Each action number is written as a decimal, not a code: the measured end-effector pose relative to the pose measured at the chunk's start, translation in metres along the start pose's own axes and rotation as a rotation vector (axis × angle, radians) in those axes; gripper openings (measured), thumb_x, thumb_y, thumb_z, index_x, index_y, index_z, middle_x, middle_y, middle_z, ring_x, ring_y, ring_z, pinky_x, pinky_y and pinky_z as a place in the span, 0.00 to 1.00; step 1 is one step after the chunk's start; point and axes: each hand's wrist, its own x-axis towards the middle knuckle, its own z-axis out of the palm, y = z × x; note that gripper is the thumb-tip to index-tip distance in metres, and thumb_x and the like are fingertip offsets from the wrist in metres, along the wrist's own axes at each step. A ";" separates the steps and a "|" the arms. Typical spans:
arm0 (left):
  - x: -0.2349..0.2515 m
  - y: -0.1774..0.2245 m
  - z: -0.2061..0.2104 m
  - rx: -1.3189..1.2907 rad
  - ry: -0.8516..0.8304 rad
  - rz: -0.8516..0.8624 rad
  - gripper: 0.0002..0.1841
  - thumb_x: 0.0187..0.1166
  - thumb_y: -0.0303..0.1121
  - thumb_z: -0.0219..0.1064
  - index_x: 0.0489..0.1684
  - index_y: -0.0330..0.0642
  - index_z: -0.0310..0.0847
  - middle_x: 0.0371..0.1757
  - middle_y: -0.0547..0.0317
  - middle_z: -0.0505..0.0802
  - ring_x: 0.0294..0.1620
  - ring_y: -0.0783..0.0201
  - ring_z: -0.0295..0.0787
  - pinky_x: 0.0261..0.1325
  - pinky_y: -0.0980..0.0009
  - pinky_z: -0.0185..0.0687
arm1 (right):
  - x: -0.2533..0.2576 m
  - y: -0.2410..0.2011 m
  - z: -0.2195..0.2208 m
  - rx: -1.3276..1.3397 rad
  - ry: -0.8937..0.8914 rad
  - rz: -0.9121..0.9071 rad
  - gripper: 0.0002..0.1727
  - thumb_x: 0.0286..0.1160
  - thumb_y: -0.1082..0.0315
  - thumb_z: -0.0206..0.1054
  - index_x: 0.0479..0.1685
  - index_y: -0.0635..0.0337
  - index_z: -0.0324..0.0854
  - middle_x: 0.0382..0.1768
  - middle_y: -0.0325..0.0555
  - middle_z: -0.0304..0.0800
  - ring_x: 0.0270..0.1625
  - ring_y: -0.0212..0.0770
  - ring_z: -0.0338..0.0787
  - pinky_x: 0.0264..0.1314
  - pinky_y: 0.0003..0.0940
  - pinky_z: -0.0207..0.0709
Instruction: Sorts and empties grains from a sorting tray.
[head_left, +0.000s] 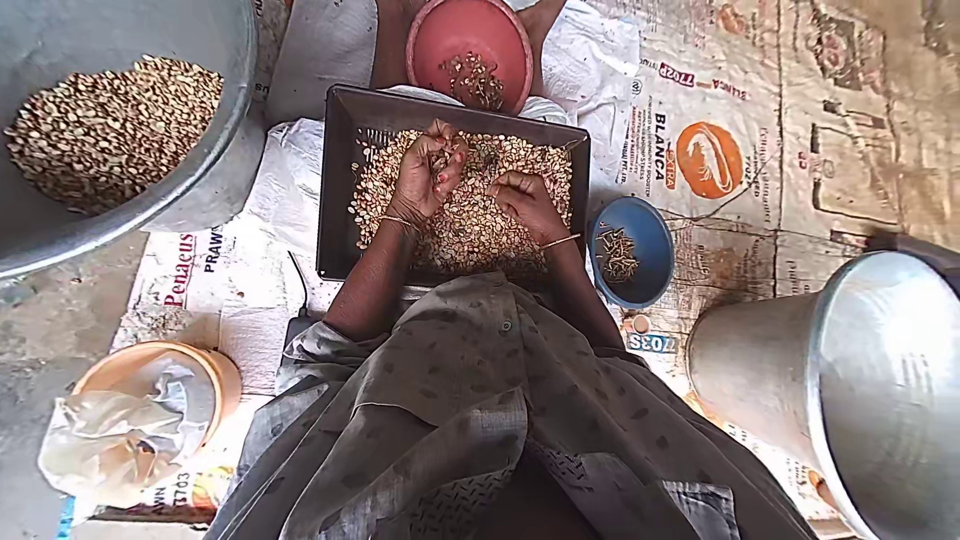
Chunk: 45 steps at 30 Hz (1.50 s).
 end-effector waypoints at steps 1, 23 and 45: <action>0.000 0.000 0.001 0.044 0.030 -0.005 0.12 0.80 0.30 0.39 0.35 0.55 0.69 0.30 0.67 0.85 0.12 0.79 0.65 0.11 0.86 0.56 | 0.000 0.004 0.002 -0.215 -0.044 -0.007 0.07 0.80 0.71 0.66 0.45 0.66 0.86 0.27 0.38 0.84 0.26 0.25 0.77 0.32 0.23 0.74; -0.002 0.003 0.008 0.397 0.346 -0.299 0.14 0.96 0.34 0.44 0.41 0.47 0.75 0.13 0.75 0.66 0.07 0.80 0.53 0.09 0.85 0.48 | 0.000 0.000 0.037 -0.779 -0.121 -0.044 0.15 0.85 0.67 0.59 0.60 0.65 0.85 0.39 0.60 0.92 0.42 0.59 0.92 0.50 0.60 0.81; -0.032 -0.030 0.052 0.322 0.168 0.024 0.23 0.96 0.38 0.32 0.64 0.48 0.78 0.51 0.65 0.95 0.53 0.68 0.94 0.62 0.70 0.89 | -0.019 -0.023 0.064 1.034 0.235 0.595 0.18 0.96 0.52 0.44 0.57 0.53 0.74 0.37 0.41 0.82 0.31 0.33 0.81 0.29 0.26 0.73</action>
